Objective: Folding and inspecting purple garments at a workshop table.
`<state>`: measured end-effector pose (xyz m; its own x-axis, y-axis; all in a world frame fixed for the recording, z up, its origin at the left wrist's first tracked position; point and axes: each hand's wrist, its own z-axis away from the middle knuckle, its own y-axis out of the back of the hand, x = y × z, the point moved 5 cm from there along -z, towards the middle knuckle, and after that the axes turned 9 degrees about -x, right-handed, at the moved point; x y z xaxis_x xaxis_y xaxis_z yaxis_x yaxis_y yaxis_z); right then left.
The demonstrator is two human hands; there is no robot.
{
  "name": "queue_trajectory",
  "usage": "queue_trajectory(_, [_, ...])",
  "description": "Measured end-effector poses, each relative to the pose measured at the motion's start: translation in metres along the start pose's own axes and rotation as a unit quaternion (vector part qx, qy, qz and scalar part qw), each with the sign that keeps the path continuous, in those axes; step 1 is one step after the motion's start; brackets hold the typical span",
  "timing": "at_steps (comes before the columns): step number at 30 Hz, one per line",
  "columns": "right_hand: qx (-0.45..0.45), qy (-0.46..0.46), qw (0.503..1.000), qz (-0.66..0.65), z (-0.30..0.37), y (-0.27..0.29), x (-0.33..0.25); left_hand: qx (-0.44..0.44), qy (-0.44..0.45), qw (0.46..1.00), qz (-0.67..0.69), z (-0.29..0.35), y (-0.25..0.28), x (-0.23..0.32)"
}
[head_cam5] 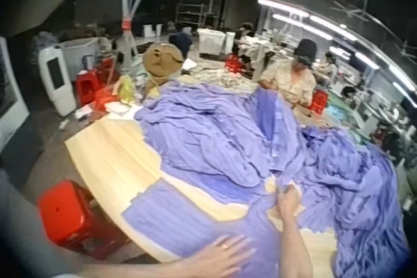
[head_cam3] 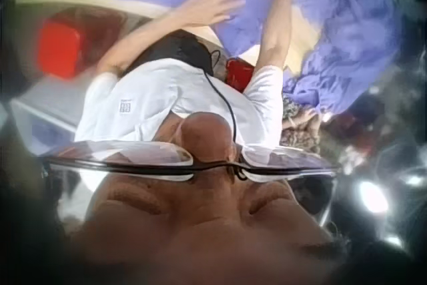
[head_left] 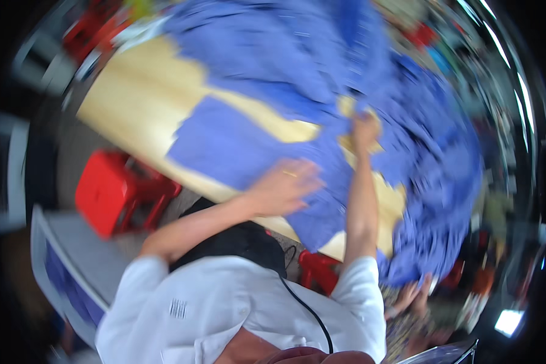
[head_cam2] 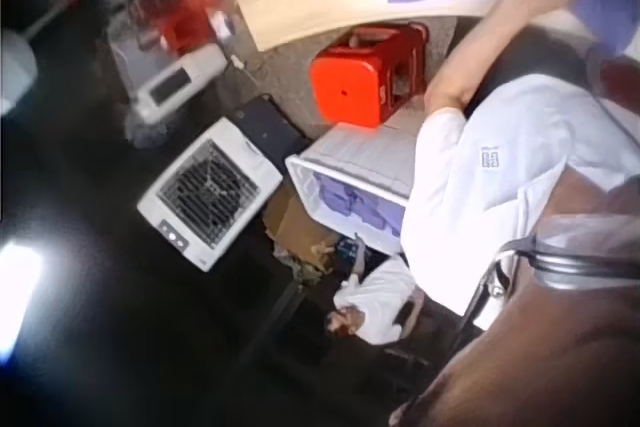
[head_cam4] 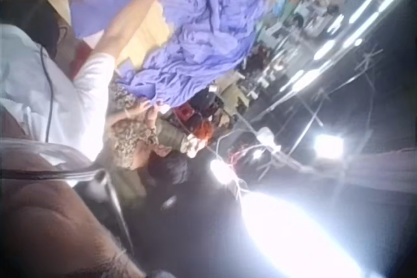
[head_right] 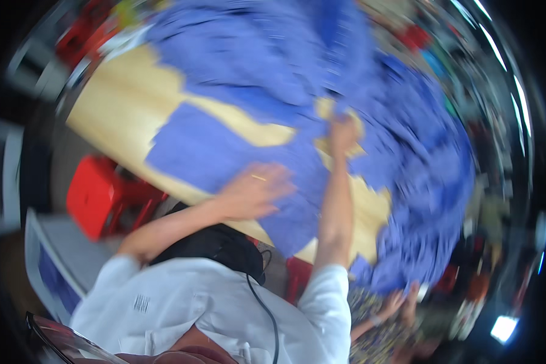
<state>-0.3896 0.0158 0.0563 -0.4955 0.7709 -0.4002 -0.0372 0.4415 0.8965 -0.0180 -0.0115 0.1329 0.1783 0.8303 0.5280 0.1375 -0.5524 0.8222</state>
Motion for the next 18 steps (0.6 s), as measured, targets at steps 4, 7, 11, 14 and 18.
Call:
queue_trajectory(4, [-0.066,0.156,0.984,-0.048,-0.035,0.003,0.076,0.018,-0.119,0.993,0.005,-0.021,-0.105,0.044])
queue_trajectory(7, [-0.182,-0.083,0.948,-0.248,-0.028,-0.006,0.112,0.053,-0.159,0.984,-0.064,-0.022,-0.144,0.040])
queue_trajectory(11, [-0.171,-0.088,0.958,-0.211,-0.021,0.005,0.096,0.091,-0.169,0.976,-0.102,-0.026,-0.151,0.041])
queue_trajectory(14, [-0.115,-0.049,0.971,-0.204,-0.033,0.041,0.086,0.098,-0.185,0.973,-0.099,-0.028,-0.151,0.042])
queue_trajectory(18, [0.127,0.107,0.971,-0.170,-0.040,0.144,0.024,0.119,-0.217,0.968,0.026,-0.016,-0.142,0.028])
